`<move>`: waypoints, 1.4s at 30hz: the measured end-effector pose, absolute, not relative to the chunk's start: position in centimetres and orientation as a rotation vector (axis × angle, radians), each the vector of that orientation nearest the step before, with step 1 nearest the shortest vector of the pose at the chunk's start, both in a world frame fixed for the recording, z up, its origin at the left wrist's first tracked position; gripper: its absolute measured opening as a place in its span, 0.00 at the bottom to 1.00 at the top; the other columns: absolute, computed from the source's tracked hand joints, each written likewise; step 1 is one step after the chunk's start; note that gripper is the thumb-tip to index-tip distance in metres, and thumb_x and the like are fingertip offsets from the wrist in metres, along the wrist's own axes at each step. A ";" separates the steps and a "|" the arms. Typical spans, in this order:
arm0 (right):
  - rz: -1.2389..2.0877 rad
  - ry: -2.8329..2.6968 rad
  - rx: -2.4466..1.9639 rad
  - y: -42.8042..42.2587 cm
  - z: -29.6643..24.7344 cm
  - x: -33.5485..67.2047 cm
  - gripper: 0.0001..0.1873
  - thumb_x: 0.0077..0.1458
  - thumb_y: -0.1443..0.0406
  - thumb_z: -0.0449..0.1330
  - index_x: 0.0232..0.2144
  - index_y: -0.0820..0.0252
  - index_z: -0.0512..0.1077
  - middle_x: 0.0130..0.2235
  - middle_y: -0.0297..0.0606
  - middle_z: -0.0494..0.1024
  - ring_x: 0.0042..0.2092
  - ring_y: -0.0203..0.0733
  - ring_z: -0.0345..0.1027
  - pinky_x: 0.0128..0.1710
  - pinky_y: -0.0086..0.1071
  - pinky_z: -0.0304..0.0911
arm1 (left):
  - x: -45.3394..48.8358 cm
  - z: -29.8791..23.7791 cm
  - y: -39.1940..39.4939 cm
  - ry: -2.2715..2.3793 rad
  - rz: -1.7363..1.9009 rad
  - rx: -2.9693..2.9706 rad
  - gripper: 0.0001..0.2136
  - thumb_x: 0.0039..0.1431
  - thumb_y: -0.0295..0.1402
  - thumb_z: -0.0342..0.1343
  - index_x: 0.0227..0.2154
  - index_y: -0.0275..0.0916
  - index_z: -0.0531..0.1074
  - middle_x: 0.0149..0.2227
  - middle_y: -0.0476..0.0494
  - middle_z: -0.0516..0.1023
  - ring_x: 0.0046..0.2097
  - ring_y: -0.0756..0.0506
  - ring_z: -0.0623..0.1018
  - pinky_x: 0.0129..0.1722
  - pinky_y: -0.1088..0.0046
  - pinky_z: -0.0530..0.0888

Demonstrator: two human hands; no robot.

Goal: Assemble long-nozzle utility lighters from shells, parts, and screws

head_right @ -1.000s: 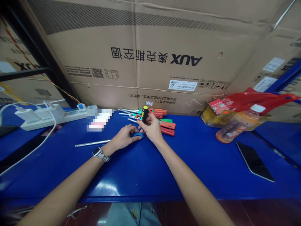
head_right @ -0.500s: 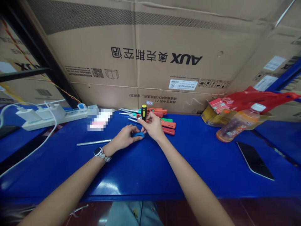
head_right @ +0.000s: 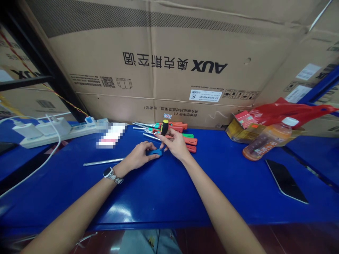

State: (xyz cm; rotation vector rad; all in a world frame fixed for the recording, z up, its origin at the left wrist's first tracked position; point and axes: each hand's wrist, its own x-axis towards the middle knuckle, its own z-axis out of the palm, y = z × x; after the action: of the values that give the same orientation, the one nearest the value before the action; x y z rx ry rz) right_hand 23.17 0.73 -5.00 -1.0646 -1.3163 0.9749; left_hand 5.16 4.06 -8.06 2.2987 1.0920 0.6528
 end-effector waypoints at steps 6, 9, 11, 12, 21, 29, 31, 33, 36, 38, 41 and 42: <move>0.845 -1.250 -1.067 0.5 -5.4 21.6 0.22 0.44 0.51 0.71 0.31 0.56 0.66 0.25 0.30 0.75 0.20 0.37 0.70 0.19 0.31 0.68 | 5.3 -8.0 4.0 1.100 0.645 2.321 0.10 0.53 0.40 0.65 0.33 0.40 0.75 0.37 0.45 0.77 0.40 0.42 0.75 0.41 0.66 0.70; 0.784 -1.208 -1.075 0.5 -5.7 21.4 0.22 0.46 0.51 0.69 0.34 0.56 0.66 0.24 0.29 0.75 0.19 0.37 0.69 0.18 0.30 0.66 | 5.3 -7.8 4.0 1.104 0.641 2.327 0.11 0.53 0.41 0.65 0.33 0.40 0.75 0.37 0.45 0.77 0.40 0.42 0.75 0.41 0.66 0.70; 0.815 -1.241 -1.055 0.4 -5.7 21.7 0.21 0.49 0.50 0.67 0.37 0.56 0.67 0.25 0.29 0.75 0.19 0.35 0.69 0.18 0.29 0.66 | 5.2 -7.8 4.0 1.096 0.627 2.315 0.11 0.53 0.41 0.65 0.34 0.40 0.75 0.37 0.45 0.77 0.40 0.42 0.75 0.41 0.67 0.70; 0.854 -1.281 -1.038 0.4 -5.7 21.8 0.21 0.51 0.49 0.65 0.38 0.57 0.68 0.27 0.31 0.76 0.20 0.34 0.69 0.19 0.29 0.67 | 5.2 -7.8 4.0 1.092 0.621 2.310 0.11 0.53 0.40 0.65 0.34 0.40 0.75 0.38 0.45 0.77 0.40 0.43 0.75 0.41 0.67 0.70; 0.923 -1.384 -1.061 0.6 -5.5 22.2 0.19 0.49 0.50 0.67 0.32 0.57 0.69 0.23 0.28 0.72 0.21 0.34 0.67 0.19 0.27 0.65 | 5.2 -7.8 3.9 1.111 0.608 2.308 0.11 0.53 0.40 0.65 0.34 0.39 0.75 0.39 0.43 0.77 0.41 0.42 0.75 0.41 0.65 0.70; 0.784 -1.212 -1.080 0.3 -5.1 21.5 0.25 0.44 0.47 0.69 0.32 0.54 0.63 0.26 0.31 0.77 0.19 0.36 0.67 0.18 0.31 0.65 | 5.3 -7.9 4.0 1.110 0.607 2.344 0.12 0.53 0.41 0.64 0.36 0.40 0.75 0.40 0.43 0.77 0.42 0.41 0.75 0.44 0.64 0.71; 0.714 -1.161 -1.098 0.1 -4.3 22.0 0.23 0.47 0.47 0.67 0.32 0.55 0.64 0.24 0.31 0.77 0.18 0.35 0.65 0.18 0.30 0.63 | 5.1 -7.6 3.9 1.110 0.562 2.379 0.13 0.54 0.41 0.64 0.39 0.40 0.75 0.42 0.42 0.77 0.45 0.39 0.75 0.47 0.62 0.70; 0.654 -1.168 -1.168 -0.3 -3.8 23.0 0.21 0.52 0.46 0.63 0.30 0.56 0.63 0.22 0.31 0.75 0.17 0.34 0.63 0.18 0.29 0.60 | 4.7 -7.1 3.7 1.120 0.520 2.423 0.16 0.53 0.43 0.65 0.42 0.40 0.75 0.45 0.40 0.76 0.48 0.37 0.74 0.49 0.58 0.69; 0.630 -1.373 -1.444 -1.4 -4.4 24.6 0.21 0.55 0.47 0.60 0.24 0.56 0.63 0.17 0.31 0.71 0.17 0.35 0.61 0.19 0.29 0.55 | 3.6 -6.3 3.8 1.153 0.461 2.475 0.21 0.49 0.44 0.67 0.44 0.43 0.75 0.48 0.40 0.75 0.51 0.34 0.72 0.52 0.53 0.66; 0.502 -1.537 -1.673 -2.2 -5.5 25.2 0.23 0.53 0.50 0.61 0.18 0.56 0.59 0.16 0.31 0.68 0.19 0.36 0.62 0.21 0.29 0.52 | 2.8 -5.9 4.1 1.182 0.394 2.480 0.19 0.48 0.43 0.68 0.43 0.43 0.75 0.45 0.41 0.76 0.50 0.34 0.72 0.52 0.53 0.66; 0.332 -1.733 -1.889 -3.0 -7.0 25.2 0.21 0.53 0.54 0.62 0.17 0.55 0.58 0.18 0.31 0.67 0.21 0.37 0.61 0.22 0.30 0.48 | 1.9 -5.7 4.7 1.110 0.338 2.493 0.12 0.51 0.39 0.65 0.39 0.43 0.76 0.42 0.43 0.76 0.46 0.38 0.73 0.49 0.59 0.67; 0.290 -1.777 -1.923 -3.1 -7.3 25.0 0.21 0.53 0.54 0.61 0.18 0.56 0.59 0.19 0.32 0.68 0.21 0.37 0.61 0.22 0.31 0.48 | 1.7 -5.7 4.9 1.059 0.336 2.498 0.11 0.53 0.39 0.64 0.38 0.43 0.76 0.41 0.44 0.76 0.45 0.39 0.74 0.49 0.61 0.68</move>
State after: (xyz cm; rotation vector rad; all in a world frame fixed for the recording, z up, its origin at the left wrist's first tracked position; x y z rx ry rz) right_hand 25.00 -3.13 -7.29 -1.9232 -1.7769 0.2896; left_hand 1.71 4.90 -5.67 2.4976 1.0590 0.3359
